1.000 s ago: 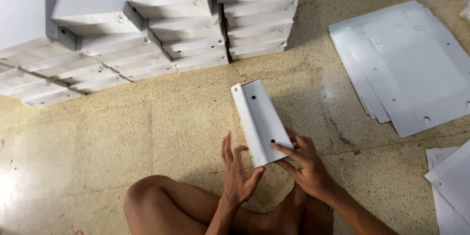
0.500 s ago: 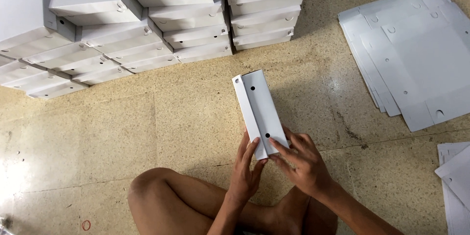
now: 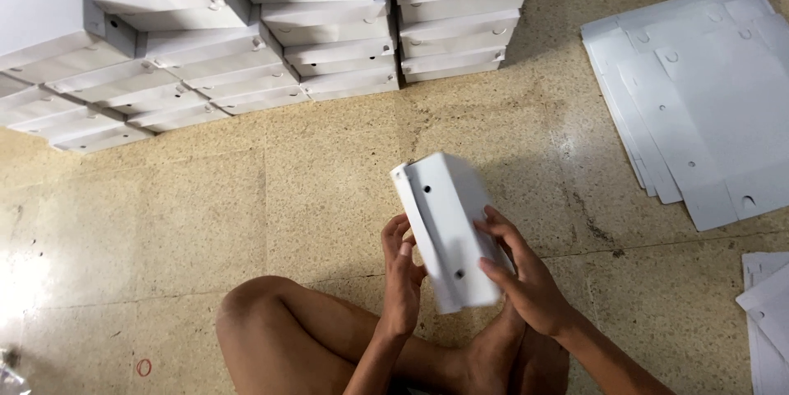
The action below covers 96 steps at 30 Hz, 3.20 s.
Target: Assembling cardboard boxes from flat templates by folding along pre-scored lines and tucking tabs.
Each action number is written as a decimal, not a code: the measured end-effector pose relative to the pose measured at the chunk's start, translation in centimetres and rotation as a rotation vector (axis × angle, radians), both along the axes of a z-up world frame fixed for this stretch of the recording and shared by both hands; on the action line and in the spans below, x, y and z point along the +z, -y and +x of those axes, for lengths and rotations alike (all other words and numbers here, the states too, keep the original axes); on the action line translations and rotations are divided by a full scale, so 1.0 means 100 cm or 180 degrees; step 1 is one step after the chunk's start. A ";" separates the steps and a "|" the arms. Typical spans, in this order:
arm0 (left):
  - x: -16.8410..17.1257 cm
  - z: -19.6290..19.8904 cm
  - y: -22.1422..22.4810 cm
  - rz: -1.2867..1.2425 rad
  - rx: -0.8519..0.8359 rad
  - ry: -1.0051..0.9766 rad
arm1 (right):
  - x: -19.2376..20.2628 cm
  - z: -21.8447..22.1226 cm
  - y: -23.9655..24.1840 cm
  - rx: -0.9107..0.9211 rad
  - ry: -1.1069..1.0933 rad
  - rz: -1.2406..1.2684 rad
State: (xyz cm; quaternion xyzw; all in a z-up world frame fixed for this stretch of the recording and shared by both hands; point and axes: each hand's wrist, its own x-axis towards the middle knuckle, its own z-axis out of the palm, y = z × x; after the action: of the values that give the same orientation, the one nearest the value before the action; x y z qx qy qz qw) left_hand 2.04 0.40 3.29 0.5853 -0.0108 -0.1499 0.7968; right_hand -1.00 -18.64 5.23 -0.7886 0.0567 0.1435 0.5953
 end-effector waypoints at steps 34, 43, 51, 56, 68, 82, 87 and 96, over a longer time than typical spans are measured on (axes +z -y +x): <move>0.022 -0.006 -0.020 0.1684 -0.0384 0.0315 | 0.015 0.007 -0.001 0.0317 0.0309 -0.0428; 0.037 -0.012 -0.015 0.0018 0.0053 0.0788 | 0.019 -0.003 -0.001 -0.0360 0.1067 0.1777; 0.049 -0.016 -0.010 0.0850 -0.0225 0.1207 | 0.010 -0.006 -0.005 0.0083 0.1346 0.0414; 0.042 -0.018 -0.006 0.1029 -0.0080 0.1622 | 0.008 -0.006 0.000 0.0355 0.1950 -0.0586; 0.037 -0.021 -0.001 0.1151 0.0027 0.1665 | 0.004 -0.011 -0.001 0.0108 0.2107 -0.1122; 0.022 -0.036 0.004 0.1115 -0.0016 0.1990 | 0.010 -0.021 -0.004 0.0188 0.1898 -0.0327; 0.019 -0.035 0.000 0.1088 -0.0033 0.2594 | -0.002 -0.022 0.000 -0.0630 0.0742 0.1577; -0.028 -0.010 -0.023 0.1136 0.1087 0.2515 | -0.028 -0.018 0.003 -0.0454 0.0769 -0.0058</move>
State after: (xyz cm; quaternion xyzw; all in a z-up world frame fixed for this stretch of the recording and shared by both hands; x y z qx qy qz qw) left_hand 1.02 2.67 0.53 0.7189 -0.1910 0.2184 0.6317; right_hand -2.78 -18.95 2.41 -0.7994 0.0419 0.0043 0.5993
